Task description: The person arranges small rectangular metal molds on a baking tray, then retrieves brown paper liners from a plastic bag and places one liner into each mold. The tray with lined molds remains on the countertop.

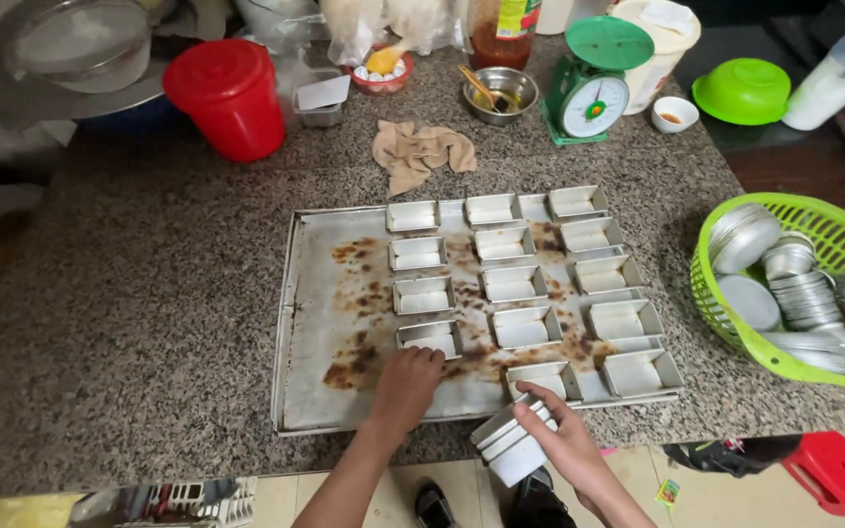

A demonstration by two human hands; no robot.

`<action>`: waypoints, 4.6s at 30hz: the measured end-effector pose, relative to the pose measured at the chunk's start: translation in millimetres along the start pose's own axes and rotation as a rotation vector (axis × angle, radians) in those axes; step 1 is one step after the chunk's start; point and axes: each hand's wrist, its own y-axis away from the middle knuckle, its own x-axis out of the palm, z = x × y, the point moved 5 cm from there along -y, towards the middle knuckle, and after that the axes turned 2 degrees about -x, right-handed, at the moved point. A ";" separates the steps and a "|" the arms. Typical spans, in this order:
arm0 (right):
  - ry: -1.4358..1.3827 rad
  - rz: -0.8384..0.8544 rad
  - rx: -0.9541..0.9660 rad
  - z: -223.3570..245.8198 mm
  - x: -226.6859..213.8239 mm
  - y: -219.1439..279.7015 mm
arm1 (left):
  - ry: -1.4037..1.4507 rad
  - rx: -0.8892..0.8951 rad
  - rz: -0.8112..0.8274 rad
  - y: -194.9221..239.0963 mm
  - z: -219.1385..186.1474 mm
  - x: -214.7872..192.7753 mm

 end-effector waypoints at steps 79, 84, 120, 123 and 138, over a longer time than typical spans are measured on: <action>-0.163 -0.186 -0.044 118.6 120.8 -81.3 | 0.006 -0.081 0.059 -66.9 219.6 11.6; -0.162 -0.142 -0.026 134.5 142.6 -78.2 | 0.039 -0.022 -0.037 -51.4 206.7 -22.3; -0.440 -0.173 -0.220 48.6 72.2 -102.4 | 0.027 -0.049 0.006 24.9 186.4 15.6; -0.420 -0.230 -0.236 48.6 33.4 -95.5 | -0.038 -0.062 0.001 28.1 184.5 11.2; 0.190 -1.112 -0.395 -18.7 -429.9 -72.6 | 0.191 -0.158 -0.626 3.1 75.4 66.8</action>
